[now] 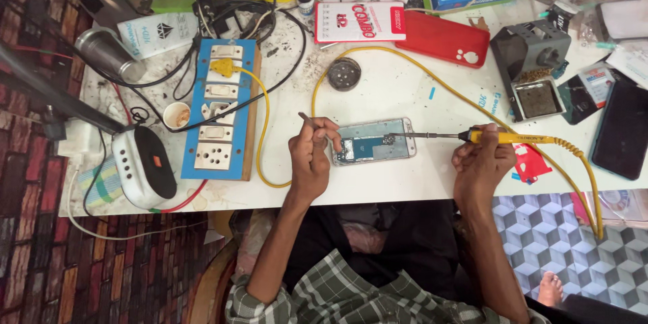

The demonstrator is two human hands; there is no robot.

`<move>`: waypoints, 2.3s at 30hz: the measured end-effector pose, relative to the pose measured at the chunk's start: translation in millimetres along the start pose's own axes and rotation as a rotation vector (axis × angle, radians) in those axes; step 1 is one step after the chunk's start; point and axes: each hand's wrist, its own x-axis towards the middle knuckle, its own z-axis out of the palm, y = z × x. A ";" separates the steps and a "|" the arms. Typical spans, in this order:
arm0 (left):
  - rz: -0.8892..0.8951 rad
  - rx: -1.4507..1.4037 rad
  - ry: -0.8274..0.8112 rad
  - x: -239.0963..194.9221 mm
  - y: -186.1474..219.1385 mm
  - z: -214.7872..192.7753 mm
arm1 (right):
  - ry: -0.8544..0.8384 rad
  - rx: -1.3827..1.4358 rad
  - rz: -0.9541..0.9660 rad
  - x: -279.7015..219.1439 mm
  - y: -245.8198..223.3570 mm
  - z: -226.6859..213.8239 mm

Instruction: The person uses a soldering iron and tweezers to work on a smartphone motherboard. They repeatedly apply heat to specific points on the board while holding it steady with the tweezers.

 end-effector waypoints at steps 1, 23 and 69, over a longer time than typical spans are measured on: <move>0.001 -0.011 -0.003 1.4 0.9 -0.1 | -0.012 -0.003 -0.002 0.8 -0.3 0.8; 0.028 0.063 -0.055 3.0 -1.4 -0.2 | -0.105 -0.194 -0.079 -6.6 -8.9 10.5; -0.010 0.132 -0.053 7.4 12.7 -0.2 | -0.098 -0.249 -0.110 -6.3 -6.8 10.2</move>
